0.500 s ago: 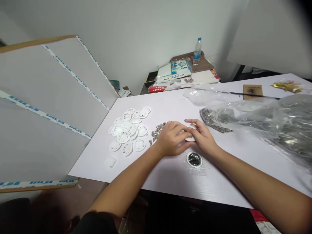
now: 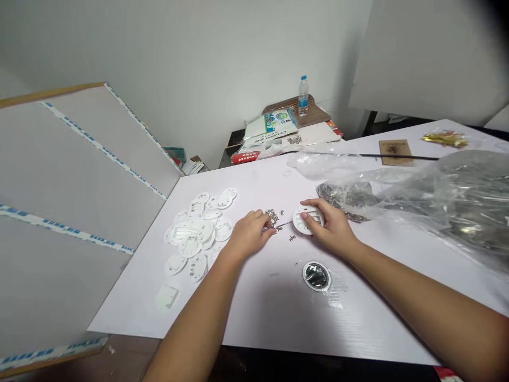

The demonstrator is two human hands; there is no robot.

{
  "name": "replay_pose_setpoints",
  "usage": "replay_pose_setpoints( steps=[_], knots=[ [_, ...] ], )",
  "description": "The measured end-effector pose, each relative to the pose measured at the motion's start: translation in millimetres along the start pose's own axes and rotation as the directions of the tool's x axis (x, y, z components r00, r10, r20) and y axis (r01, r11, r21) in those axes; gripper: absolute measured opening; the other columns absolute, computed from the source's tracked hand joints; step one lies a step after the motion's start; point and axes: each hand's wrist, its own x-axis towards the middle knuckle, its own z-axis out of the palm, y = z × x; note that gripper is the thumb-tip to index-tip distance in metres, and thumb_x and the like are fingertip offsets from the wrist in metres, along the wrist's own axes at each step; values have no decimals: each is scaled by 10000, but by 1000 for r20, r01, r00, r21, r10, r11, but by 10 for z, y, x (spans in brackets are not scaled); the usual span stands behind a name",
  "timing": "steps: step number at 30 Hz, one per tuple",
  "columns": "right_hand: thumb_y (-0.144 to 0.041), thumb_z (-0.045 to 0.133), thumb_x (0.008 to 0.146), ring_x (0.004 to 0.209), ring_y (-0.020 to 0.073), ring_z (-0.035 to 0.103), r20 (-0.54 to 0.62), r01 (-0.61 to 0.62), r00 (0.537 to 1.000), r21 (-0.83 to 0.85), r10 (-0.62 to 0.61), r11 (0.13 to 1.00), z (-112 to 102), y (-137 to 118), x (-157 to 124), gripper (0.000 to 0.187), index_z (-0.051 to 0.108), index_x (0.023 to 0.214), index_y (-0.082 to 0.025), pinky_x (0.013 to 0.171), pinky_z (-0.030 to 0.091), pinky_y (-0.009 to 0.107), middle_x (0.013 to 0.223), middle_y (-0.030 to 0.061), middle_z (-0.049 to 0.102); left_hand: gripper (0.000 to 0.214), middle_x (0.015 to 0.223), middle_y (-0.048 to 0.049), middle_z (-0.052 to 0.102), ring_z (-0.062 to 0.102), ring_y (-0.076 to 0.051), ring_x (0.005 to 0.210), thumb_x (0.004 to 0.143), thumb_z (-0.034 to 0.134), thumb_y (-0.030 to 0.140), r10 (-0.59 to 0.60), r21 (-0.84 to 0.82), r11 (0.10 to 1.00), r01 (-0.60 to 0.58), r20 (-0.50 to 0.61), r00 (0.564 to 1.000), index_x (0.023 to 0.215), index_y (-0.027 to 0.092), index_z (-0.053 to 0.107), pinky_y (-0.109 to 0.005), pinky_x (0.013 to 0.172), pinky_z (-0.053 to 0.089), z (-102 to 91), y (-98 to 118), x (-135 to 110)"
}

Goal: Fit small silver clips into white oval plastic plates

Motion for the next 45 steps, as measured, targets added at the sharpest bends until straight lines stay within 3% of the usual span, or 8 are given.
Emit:
replay_pose_setpoints(
  steps=[3, 11, 17, 25, 31, 38, 42, 45],
  knots=[
    [-363, 606, 888, 744, 224, 654, -35, 16, 999, 1, -16, 1000, -6, 30, 1, 281, 607, 1131, -222, 713, 514, 375, 883, 55, 689, 160, 922, -29, 621, 542, -182, 918, 911, 510, 351, 19, -65, 998, -20, -20, 1000, 866, 213, 577, -319, 786, 411, -47, -36, 0],
    [-364, 621, 885, 754, 215, 643, -71, 32, 997, 17, -31, 999, 4, 83, -9, 291, 594, 1140, -225, 715, 512, 365, 900, 54, 676, 278, 797, 10, 569, 504, -117, 701, 939, 355, 260, -215, -424, 896, 130, -160, 963, 1195, 242, 463, -248, 660, 383, -107, -98, -4],
    [-365, 621, 888, 829, 226, 652, -70, 112, 991, -13, -112, 994, 18, 69, 2, 273, 628, 1128, -234, 752, 513, 368, 989, 65, 687, 303, 661, 16, 545, 466, -121, 613, 832, 568, 521, -252, -292, 929, 228, -46, 967, 841, 226, 641, -249, 578, 319, 33, 8, 17],
    [-387, 615, 894, 435, 127, 560, 29, 50, 998, 39, -51, 998, 12, 18, -21, 286, 636, 1146, -253, 548, 488, 319, 805, 19, 680, 224, 747, -13, 634, 523, -153, 665, 828, 591, 449, -263, -170, 953, 250, -61, 963, 851, 241, 671, -261, 595, 303, 141, 21, 61],
    [-342, 624, 881, 570, 157, 584, 13, 51, 999, -51, -50, 997, 7, -31, -22, 318, 631, 1170, -209, 618, 478, 313, 762, 24, 673, 202, 719, 0, 610, 485, -130, 641, 865, 554, 404, -256, -270, 936, 225, -83, 963, 829, 217, 622, -264, 610, 314, 139, 38, 58],
    [-274, 641, 849, 735, 166, 626, 59, 21, 998, 53, -24, 998, 35, -76, -34, 364, 591, 1204, -213, 678, 505, 296, 894, 31, 676, 263, 782, 4, 606, 464, -73, 616, 905, 520, 451, -286, -795, 598, 103, -92, 954, 862, 192, 504, -213, 604, 365, 120, 61, 77],
    [-297, 611, 874, 570, 134, 613, 133, -69, 990, 152, 49, 986, 71, -85, -65, 353, 552, 1211, -210, 535, 504, 272, 852, 25, 670, 292, 822, 7, 629, 354, -27, 487, 869, 590, 469, -255, -921, 378, 99, -1, 967, 877, 193, 494, -198, 490, 279, 140, 117, 76],
    [-335, 567, 909, 470, 116, 596, 196, -149, 976, 259, 100, 954, 89, -89, -84, 334, 518, 1213, -206, 446, 500, 259, 850, 28, 669, 308, 811, 8, 625, 356, -17, 480, 829, 652, 461, -257, -946, 308, 101, 19, 966, 873, 184, 525, -195, 487, 284, 146, 152, 66]
  ],
)
